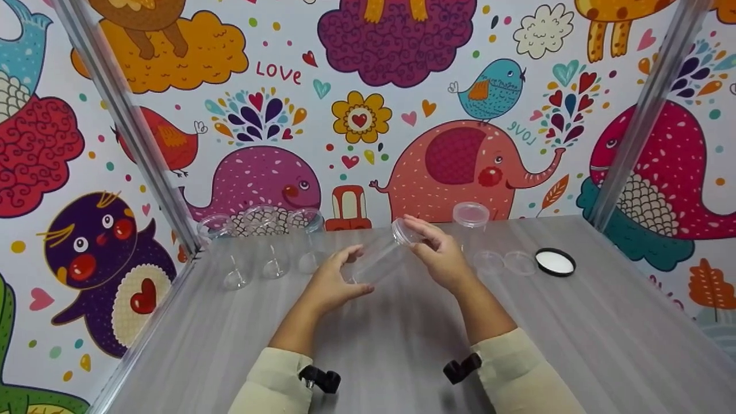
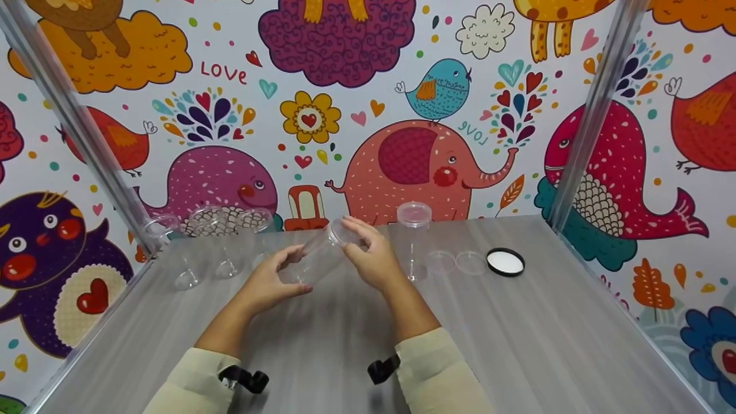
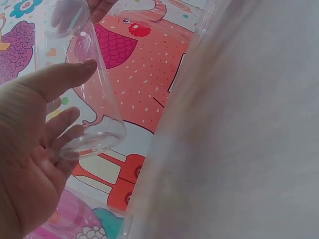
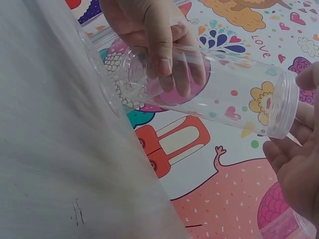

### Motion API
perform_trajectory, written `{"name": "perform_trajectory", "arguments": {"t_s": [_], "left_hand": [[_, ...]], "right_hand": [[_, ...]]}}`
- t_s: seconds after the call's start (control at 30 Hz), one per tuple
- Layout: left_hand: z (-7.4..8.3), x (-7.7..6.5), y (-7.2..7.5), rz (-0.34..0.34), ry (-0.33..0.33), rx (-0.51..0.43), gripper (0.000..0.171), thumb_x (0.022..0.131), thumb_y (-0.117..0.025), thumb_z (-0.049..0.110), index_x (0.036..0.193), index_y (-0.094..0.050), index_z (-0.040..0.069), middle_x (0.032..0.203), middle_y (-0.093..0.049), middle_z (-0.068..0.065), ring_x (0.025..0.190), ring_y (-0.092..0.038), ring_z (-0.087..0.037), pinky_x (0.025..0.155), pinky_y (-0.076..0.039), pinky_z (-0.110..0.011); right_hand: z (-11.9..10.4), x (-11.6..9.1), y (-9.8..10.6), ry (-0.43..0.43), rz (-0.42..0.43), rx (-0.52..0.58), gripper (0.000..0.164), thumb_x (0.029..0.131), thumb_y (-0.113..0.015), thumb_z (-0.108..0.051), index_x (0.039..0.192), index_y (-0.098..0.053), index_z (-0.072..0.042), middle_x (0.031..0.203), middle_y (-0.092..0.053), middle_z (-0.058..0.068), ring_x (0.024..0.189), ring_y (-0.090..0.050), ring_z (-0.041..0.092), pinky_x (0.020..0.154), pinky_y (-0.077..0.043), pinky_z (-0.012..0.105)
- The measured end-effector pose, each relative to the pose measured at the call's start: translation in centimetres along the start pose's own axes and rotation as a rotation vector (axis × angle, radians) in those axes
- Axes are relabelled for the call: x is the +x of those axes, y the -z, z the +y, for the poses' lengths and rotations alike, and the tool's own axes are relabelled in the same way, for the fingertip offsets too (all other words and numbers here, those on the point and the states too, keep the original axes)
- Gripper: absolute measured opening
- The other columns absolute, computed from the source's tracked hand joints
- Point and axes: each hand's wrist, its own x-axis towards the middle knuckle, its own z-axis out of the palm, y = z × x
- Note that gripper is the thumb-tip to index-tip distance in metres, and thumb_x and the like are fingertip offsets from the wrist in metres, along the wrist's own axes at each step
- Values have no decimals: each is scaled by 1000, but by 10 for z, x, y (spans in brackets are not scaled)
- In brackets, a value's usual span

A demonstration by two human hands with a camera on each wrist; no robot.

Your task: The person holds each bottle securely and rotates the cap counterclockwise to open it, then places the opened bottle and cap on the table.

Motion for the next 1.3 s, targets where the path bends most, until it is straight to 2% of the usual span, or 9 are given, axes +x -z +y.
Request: {"name": "perform_trajectory", "arguments": {"t_s": [0.2, 0.37, 0.47, 0.6, 0.7, 0.8, 1.1, 1.2, 1.3], "left_hand": [[0, 0, 0, -2, 3, 6, 89, 78, -96, 39, 156, -53, 29, 154, -63, 2, 146, -56, -27, 122, -45, -61], [0, 0, 0, 0, -3, 4, 87, 79, -96, 36, 155, -54, 28, 152, -64, 1, 145, -57, -28, 121, -46, -62], [1, 0, 0, 0, 0, 10, 87, 78, -96, 37, 154, -55, 28, 151, -64, 1, 144, -57, -28, 121, -46, -62], [3, -1, -1, -3, 21, 22, 89, 77, -96, 40, 155, -54, 30, 152, -63, 2, 145, -56, -27, 121, -46, -63], [3, -2, -1, -9, 25, 22, 89, 77, -96, 42, 155, -54, 31, 153, -63, 3, 146, -56, -26, 121, -46, -63], [3, -2, -1, -11, 24, 24, 88, 77, -96, 42, 154, -54, 32, 153, -63, 3, 146, -56, -26, 122, -45, -62], [2, -2, -1, -8, 26, 15, 88, 77, -96, 42, 154, -54, 33, 153, -62, 4, 146, -56, -25, 122, -46, -62], [2, -2, -1, -5, 26, 11, 87, 77, -96, 41, 154, -55, 33, 153, -63, 4, 145, -56, -25, 121, -46, -61], [2, -2, -1, -4, 18, 11, 88, 78, -96, 40, 154, -55, 30, 152, -63, 2, 144, -57, -26, 121, -46, -62]], "right_hand": [[-1, 0, -2, 8, 3, 3, 52, 101, -63, -18, 150, -62, -36, 164, -52, -11, 155, -46, 24, 125, -45, 53], [-2, 3, -1, 50, 21, 20, 49, 99, -64, -12, 148, -66, -21, 161, -55, 0, 148, -51, 29, 120, -49, 53], [-3, 4, -1, 50, 44, -25, 48, 101, -68, -22, 149, -64, -16, 157, -57, 7, 140, -56, 30, 113, -54, 45], [-3, 4, 0, -8, 84, -120, 52, 101, -71, -41, 147, -65, -18, 146, -61, 9, 121, -61, 25, 98, -57, 32], [-3, 3, -1, -42, 103, -159, 52, 101, -70, -46, 145, -67, -18, 138, -63, 10, 111, -62, 24, 91, -58, 30], [-3, 3, -1, -60, 110, -172, 52, 100, -71, -48, 143, -68, -18, 132, -65, 9, 108, -62, 23, 88, -58, 30], [-3, 1, -1, -36, 117, -127, 47, 98, -75, -44, 139, -72, -21, 134, -68, 8, 111, -62, 25, 89, -58, 30], [-3, 1, -1, -14, 97, -74, 44, 100, -74, -37, 140, -71, -21, 142, -68, 6, 119, -63, 28, 93, -59, 31], [-3, 1, -1, 7, 68, -2, 41, 102, -71, -26, 143, -70, -21, 152, -65, 3, 133, -62, 29, 104, -59, 36]]}}
